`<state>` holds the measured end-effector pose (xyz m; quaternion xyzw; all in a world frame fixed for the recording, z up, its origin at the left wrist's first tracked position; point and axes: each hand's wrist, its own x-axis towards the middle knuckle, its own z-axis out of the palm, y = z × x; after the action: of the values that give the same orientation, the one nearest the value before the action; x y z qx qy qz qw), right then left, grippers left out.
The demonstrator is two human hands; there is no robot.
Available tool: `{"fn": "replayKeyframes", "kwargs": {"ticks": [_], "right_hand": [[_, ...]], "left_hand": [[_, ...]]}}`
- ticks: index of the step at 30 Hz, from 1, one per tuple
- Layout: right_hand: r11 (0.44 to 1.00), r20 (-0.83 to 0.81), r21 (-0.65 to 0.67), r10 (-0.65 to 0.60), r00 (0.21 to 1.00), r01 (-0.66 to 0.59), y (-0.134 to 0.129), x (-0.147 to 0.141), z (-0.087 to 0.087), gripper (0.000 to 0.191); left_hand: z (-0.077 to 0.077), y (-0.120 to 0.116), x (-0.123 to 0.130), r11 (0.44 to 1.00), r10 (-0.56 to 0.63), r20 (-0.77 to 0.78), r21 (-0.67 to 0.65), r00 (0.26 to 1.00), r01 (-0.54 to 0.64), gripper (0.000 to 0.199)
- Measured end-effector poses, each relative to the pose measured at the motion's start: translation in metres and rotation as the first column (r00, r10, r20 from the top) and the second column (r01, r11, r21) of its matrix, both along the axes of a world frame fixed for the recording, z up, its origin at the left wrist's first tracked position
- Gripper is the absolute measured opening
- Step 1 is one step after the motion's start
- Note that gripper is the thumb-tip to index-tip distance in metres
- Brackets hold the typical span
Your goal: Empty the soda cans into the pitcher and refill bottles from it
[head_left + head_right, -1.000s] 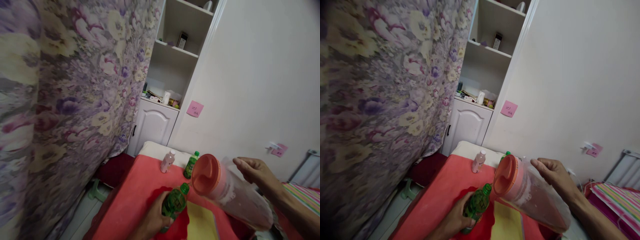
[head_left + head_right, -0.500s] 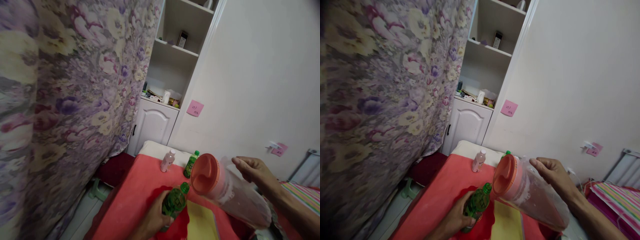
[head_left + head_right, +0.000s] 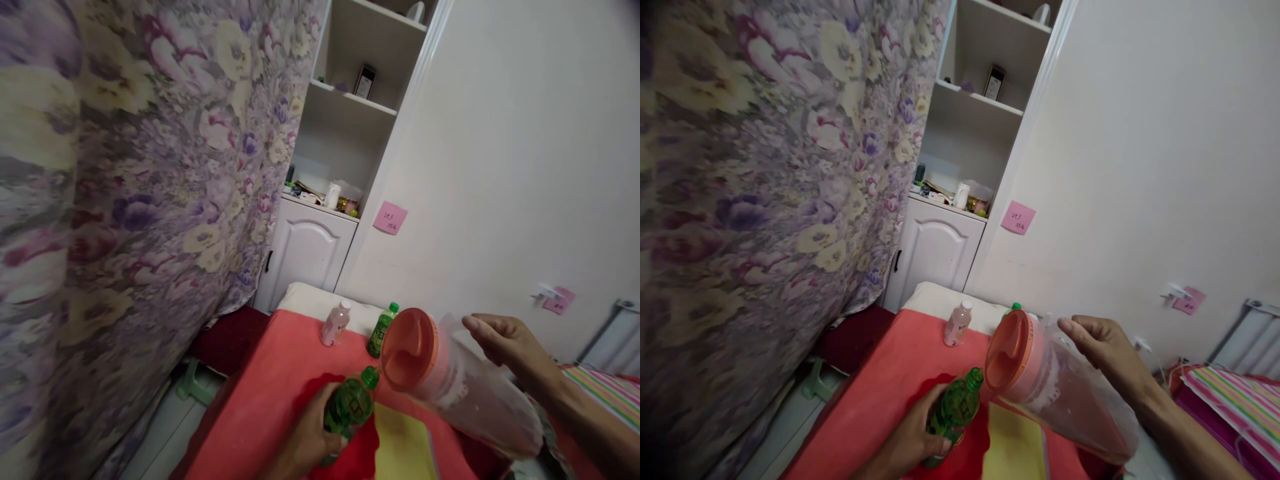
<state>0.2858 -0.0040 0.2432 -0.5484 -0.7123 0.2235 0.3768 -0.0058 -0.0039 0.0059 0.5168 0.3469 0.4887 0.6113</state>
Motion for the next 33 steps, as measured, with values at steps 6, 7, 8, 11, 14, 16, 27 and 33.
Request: {"fn": "replayKeyframes", "kwargs": {"ticks": [6,7,8,11,14,16,27,33], "right_hand": [[1.0,0.018,-0.002,0.003,1.0,-0.003,-0.0005,0.0025,-0.001,0.061],[1.0,0.019,-0.002,0.006,1.0,-0.006,-0.0004,0.0025,-0.0012,0.061],[1.0,0.021,-0.003,0.008,1.0,-0.008,-0.0004,0.0025,-0.0013,0.061],[1.0,0.025,-0.004,0.008,1.0,-0.008,-0.0002,0.0021,-0.0016,0.061],[1.0,0.017,-0.016,0.007,1.0,-0.007,-0.0003,0.0012,-0.0014,0.061],[1.0,0.017,-0.018,0.004,1.0,-0.004,-0.0003,0.0005,-0.001,0.061],[1.0,0.009,-0.005,0.007,1.0,-0.007,-0.0002,0.0006,-0.001,0.061],[1.0,0.006,-0.016,0.001,1.0,-0.001,-0.0009,-0.0038,-0.0004,0.062]], "left_hand": [[0.0054,-0.0027,0.0003,0.999,0.029,-0.012,-0.022,0.999,-0.03,0.069],[0.0052,-0.0027,0.0002,0.999,0.029,-0.014,-0.022,0.999,-0.03,0.069],[0.0049,-0.0025,0.0,0.999,0.03,-0.014,-0.021,0.999,-0.031,0.069],[0.0036,-0.0014,-0.0005,0.999,0.036,-0.016,-0.019,0.999,-0.036,0.068],[0.0032,-0.0007,-0.0006,0.999,0.035,-0.017,-0.025,0.999,-0.035,0.069],[0.0037,-0.0009,-0.0004,0.999,0.035,-0.014,-0.024,0.999,-0.035,0.068],[0.0069,-0.003,0.001,0.999,0.044,-0.018,-0.03,0.999,-0.044,0.065],[0.0075,-0.004,0.0002,0.999,0.043,0.009,-0.029,0.999,-0.042,0.067]]}}
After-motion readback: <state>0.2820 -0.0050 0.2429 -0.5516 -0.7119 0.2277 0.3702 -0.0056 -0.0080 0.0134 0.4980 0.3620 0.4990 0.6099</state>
